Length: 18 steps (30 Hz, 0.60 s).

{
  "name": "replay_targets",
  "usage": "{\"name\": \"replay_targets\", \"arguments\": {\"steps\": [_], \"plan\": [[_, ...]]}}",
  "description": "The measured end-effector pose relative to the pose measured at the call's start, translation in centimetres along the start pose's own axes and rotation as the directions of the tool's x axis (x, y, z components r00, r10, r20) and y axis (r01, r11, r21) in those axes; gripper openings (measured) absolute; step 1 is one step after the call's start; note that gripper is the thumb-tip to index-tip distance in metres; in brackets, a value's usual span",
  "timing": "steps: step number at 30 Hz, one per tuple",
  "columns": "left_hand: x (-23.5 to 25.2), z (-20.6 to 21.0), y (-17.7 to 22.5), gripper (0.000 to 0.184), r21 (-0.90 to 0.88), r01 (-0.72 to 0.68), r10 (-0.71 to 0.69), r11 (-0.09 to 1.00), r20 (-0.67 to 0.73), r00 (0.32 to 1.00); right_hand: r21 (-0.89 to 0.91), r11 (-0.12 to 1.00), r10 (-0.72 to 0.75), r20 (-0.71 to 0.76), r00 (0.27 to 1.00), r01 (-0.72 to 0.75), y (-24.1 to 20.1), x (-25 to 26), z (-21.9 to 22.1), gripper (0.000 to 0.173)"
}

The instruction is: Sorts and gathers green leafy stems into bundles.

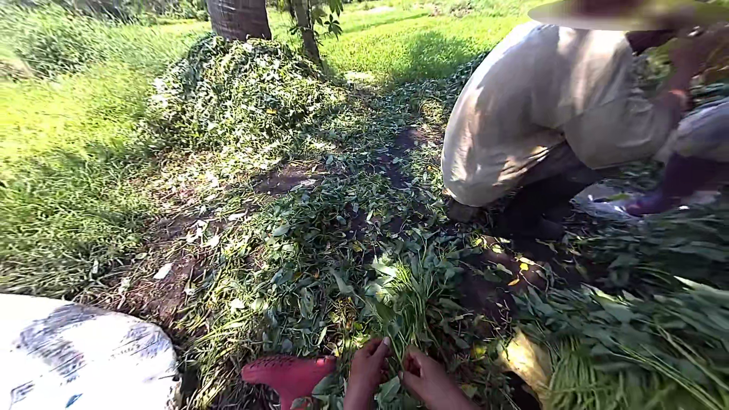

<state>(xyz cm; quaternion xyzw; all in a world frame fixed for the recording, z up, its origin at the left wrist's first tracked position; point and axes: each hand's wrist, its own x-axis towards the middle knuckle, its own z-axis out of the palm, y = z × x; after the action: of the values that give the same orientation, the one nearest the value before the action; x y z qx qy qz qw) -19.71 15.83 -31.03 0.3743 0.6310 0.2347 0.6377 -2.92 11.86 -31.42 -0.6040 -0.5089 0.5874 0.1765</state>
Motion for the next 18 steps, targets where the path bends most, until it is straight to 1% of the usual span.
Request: {"name": "replay_targets", "arguments": {"steps": [3,4,5,6,7,8,9,11,14,15,16,18], "plan": [[-0.8,0.3,0.0,0.032,-0.034,-0.062,0.062,0.997,0.002,0.998,0.057,0.998,-0.01,0.034,0.999,0.008,0.6,-0.5,0.6,0.038],[-1.1,0.4,0.0,0.03,-0.041,-0.085,0.085,0.996,-0.001,0.996,0.119,0.993,-0.017,0.034,0.999,0.012,0.7,-0.5,0.7,0.039],[-1.2,0.6,0.0,0.028,-0.042,-0.117,0.116,0.992,-0.012,0.993,0.226,0.974,-0.026,0.042,0.999,0.016,0.6,-0.6,0.7,0.039],[-1.4,0.7,0.0,0.026,-0.042,-0.143,0.143,0.989,-0.021,0.99,0.373,0.928,-0.032,0.062,0.998,0.006,0.5,-0.7,0.8,0.039],[-1.5,0.8,0.0,0.024,-0.04,-0.169,0.168,0.985,-0.032,0.985,0.513,0.858,-0.031,0.084,0.996,-0.016,0.3,-0.7,0.9,0.041],[-1.6,0.9,0.0,0.023,-0.039,-0.184,0.182,0.982,-0.041,0.982,0.603,0.797,-0.021,0.093,0.995,-0.04,0.1,-0.7,1.2,0.044],[-1.7,0.9,0.1,0.022,-0.039,-0.193,0.191,0.98,-0.051,0.98,0.651,0.757,-0.003,0.094,0.996,-0.059,-0.2,-0.7,1.3,0.046],[-1.9,0.7,0.1,0.023,-0.077,-0.204,0.195,0.976,-0.113,0.974,0.674,0.734,0.02,0.104,0.994,-0.086,-0.4,-0.8,1.8,0.041],[-2.2,0.1,0.7,0.028,-0.252,-0.225,0.157,0.941,-0.266,0.951,0.626,0.77,0.004,0.189,0.982,-0.123,-0.3,-1.6,2.3,0.033],[-2.3,-0.4,1.0,0.028,-0.297,-0.234,0.145,0.926,-0.291,0.946,0.621,0.772,-0.015,0.231,0.973,-0.135,-0.3,-1.9,2.4,0.032],[-2.4,-0.8,1.2,0.027,-0.333,-0.238,0.141,0.912,-0.289,0.947,0.63,0.763,-0.045,0.278,0.959,-0.146,-0.4,-2.2,2.4,0.032],[-2.5,-1.4,1.5,0.026,-0.4,-0.225,0.139,0.889,-0.232,0.963,0.679,0.716,-0.124,0.35,0.929,-0.16,-0.7,-2.5,2.1,0.04]]}}
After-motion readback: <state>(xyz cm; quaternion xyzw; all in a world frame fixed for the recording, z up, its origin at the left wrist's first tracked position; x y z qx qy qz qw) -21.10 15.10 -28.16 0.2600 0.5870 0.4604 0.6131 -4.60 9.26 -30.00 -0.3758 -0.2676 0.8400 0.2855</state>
